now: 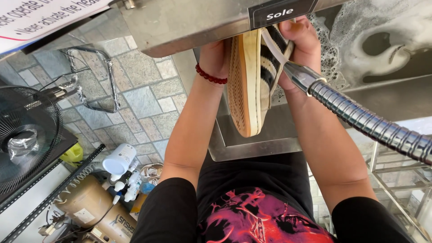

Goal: Using a specialized shoe washing machine to clean a pair of sneakers.

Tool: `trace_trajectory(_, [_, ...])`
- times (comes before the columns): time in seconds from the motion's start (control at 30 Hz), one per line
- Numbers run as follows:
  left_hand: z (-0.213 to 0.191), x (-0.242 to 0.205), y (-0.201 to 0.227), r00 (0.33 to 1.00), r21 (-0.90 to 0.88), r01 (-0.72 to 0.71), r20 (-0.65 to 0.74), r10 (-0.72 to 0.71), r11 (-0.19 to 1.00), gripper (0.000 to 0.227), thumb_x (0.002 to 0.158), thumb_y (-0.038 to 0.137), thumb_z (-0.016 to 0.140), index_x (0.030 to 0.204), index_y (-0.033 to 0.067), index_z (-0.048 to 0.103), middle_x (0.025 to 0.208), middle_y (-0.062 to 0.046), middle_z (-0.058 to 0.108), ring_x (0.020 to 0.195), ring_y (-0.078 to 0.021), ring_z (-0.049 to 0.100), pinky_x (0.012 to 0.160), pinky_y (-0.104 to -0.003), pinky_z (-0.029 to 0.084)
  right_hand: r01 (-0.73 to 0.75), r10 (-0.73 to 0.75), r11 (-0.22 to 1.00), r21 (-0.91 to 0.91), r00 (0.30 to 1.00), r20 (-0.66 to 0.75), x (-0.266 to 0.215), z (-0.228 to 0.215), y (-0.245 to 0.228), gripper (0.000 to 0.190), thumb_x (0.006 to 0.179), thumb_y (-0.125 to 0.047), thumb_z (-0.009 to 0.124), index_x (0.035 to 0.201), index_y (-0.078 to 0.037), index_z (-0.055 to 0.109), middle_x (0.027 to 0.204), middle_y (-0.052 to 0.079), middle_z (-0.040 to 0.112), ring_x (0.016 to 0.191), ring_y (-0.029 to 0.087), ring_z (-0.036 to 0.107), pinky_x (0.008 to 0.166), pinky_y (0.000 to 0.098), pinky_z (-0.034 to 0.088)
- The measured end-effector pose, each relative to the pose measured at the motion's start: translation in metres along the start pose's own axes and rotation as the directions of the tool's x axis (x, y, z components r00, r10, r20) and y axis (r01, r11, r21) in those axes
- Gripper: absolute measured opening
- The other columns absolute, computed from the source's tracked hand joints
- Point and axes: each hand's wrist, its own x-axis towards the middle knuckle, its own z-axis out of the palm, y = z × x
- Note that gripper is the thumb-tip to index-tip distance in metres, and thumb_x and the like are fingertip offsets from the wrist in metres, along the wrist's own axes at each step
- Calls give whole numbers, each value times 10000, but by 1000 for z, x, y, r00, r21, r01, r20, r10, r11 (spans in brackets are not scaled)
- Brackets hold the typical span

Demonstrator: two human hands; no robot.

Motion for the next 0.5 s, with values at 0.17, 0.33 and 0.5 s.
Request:
trace_trajectory(0.17, [16,1,2,1000,-23,24,-3,-24,999,263,1097,171,588,1278,4,678,1250,-91,728,1163,-175,695,992,-331,576,-13,12,999,-38,1000,-25,-7,27,-7,441,942,-60,745,1353,21,610,1213,132,722,1096,215,719,1058,323,574])
trace_trajectory(0.33, [13,-5,-1,998,27,0,-60,2,1000,225,1085,105,619,1264,-18,678,1227,-119,730,1112,-198,707,955,-341,582,-13,11,995,-95,1000,-23,-19,26,-9,507,933,-43,771,1403,38,598,1206,144,721,1068,212,722,1028,321,579])
trace_trajectory(0.5, [24,-4,-2,995,154,-53,90,40,987,331,1021,171,714,1278,-33,670,1219,-129,723,1109,-209,698,964,-346,573,60,-30,938,-340,995,94,-45,-9,-5,315,1010,-59,824,1226,38,616,1147,107,732,977,151,670,970,281,567])
